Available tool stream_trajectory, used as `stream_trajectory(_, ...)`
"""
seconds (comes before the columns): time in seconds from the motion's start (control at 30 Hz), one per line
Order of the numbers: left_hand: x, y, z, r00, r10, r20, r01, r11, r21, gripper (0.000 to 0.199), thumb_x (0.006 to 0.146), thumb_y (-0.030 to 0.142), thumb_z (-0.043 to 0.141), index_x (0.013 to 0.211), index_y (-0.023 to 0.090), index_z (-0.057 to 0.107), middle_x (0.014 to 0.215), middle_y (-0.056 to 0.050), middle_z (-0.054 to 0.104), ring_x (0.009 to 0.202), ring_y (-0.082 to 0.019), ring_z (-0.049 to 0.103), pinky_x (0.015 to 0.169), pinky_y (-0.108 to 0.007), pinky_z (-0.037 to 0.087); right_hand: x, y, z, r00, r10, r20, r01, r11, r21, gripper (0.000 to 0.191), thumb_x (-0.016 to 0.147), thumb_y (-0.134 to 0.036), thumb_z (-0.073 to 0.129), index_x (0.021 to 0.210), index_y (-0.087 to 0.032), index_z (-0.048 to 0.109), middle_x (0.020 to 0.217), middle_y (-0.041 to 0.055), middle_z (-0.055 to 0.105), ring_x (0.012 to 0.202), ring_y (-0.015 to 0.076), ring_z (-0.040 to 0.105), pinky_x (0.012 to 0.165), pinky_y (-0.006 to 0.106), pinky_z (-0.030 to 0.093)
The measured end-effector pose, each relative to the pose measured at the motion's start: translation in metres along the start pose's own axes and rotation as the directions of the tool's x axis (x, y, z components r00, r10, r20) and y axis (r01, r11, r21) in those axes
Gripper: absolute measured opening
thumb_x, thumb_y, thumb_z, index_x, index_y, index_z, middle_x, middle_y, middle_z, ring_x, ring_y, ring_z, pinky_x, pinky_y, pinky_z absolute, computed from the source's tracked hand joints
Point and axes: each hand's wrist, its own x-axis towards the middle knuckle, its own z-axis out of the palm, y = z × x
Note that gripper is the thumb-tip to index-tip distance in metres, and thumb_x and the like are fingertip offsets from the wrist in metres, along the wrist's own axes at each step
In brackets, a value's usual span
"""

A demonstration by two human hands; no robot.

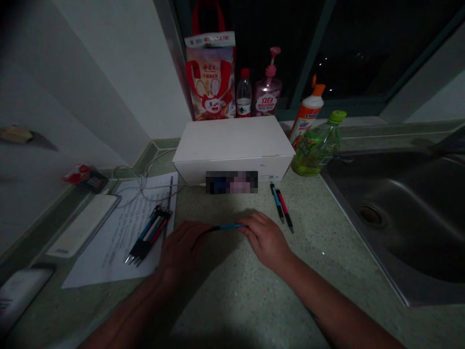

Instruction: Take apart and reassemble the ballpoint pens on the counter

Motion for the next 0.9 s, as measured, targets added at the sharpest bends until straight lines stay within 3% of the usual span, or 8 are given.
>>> stream_trajectory(0.2, 0.001, -0.0023, 0.0019, 0.991, -0.098, 0.089, 0.099, 0.995, -0.003, 0.03, 0.107, 0.023, 0.049, 0.091, 0.017, 0.073, 0.073, -0.004, 0.072, 0.067, -0.019, 0.068, 0.062, -0.031, 0.056, -0.0009, 0.0004, -0.0003, 0.997, -0.039, -0.072, 0.041, 0.999, 0.02, 0.02, 0.103, -0.031, 0.059, 0.112, -0.028, 0.076, 0.099, 0.0061, 0.076, 0.093, 0.0247, 0.072, 0.081, 0.041, 0.06)
stream_trajectory(0.3, -0.0004, -0.0019, 0.0024, 0.984, -0.14, 0.115, 0.142, 0.99, -0.014, 0.02, 0.105, 0.025, 0.053, 0.099, 0.017, 0.071, 0.082, -0.005, 0.074, 0.074, -0.02, 0.07, 0.066, -0.031, 0.058, -0.0021, 0.0004, -0.0002, 0.997, -0.036, -0.074, 0.037, 0.999, 0.01, 0.019, 0.103, -0.029, 0.06, 0.112, -0.028, 0.077, 0.099, 0.0062, 0.077, 0.093, 0.0249, 0.072, 0.081, 0.041, 0.06)
stream_trajectory(0.4, -0.0019, -0.0012, 0.0038, 0.985, -0.128, 0.117, 0.135, 0.99, -0.049, 0.015, 0.103, 0.024, 0.056, 0.108, 0.019, 0.069, 0.091, -0.005, 0.075, 0.08, -0.019, 0.071, 0.07, -0.031, 0.058, -0.0031, 0.0001, -0.0002, 0.996, -0.038, -0.075, 0.037, 0.999, -0.005, 0.02, 0.103, -0.029, 0.06, 0.111, -0.027, 0.078, 0.099, 0.0066, 0.077, 0.092, 0.0249, 0.073, 0.08, 0.04, 0.061)
stream_trajectory(0.53, -0.0021, -0.0006, 0.0053, 0.986, -0.09, 0.14, 0.098, 0.994, -0.056, 0.018, 0.104, 0.024, 0.053, 0.099, 0.019, 0.069, 0.083, -0.004, 0.073, 0.076, -0.02, 0.069, 0.067, -0.032, 0.056, -0.0037, -0.0001, -0.0009, 0.997, -0.049, -0.066, 0.048, 0.999, -0.016, 0.021, 0.103, -0.031, 0.059, 0.111, -0.027, 0.078, 0.098, 0.0068, 0.077, 0.092, 0.025, 0.073, 0.078, 0.04, 0.062)
stream_trajectory(0.73, -0.003, 0.0015, 0.0067, 0.982, -0.139, 0.127, 0.145, 0.989, -0.04, 0.018, 0.104, 0.028, 0.055, 0.106, 0.018, 0.07, 0.091, -0.006, 0.075, 0.081, -0.021, 0.072, 0.069, -0.033, 0.057, -0.0041, 0.0016, 0.0, 0.989, -0.106, -0.099, 0.1, 0.993, -0.061, 0.021, 0.105, -0.031, 0.058, 0.111, -0.024, 0.076, 0.097, 0.0069, 0.076, 0.09, 0.0231, 0.073, 0.077, 0.038, 0.062)
stream_trajectory(0.9, -0.0033, 0.0005, 0.0068, 0.979, -0.134, 0.154, 0.141, 0.99, -0.032, 0.022, 0.103, 0.029, 0.055, 0.097, 0.017, 0.072, 0.084, -0.006, 0.074, 0.077, -0.021, 0.071, 0.066, -0.034, 0.056, -0.0048, 0.0029, 0.0023, 0.99, -0.1, -0.102, 0.096, 0.995, -0.041, 0.021, 0.105, -0.03, 0.058, 0.112, -0.024, 0.076, 0.098, 0.007, 0.076, 0.092, 0.0226, 0.072, 0.078, 0.037, 0.061)
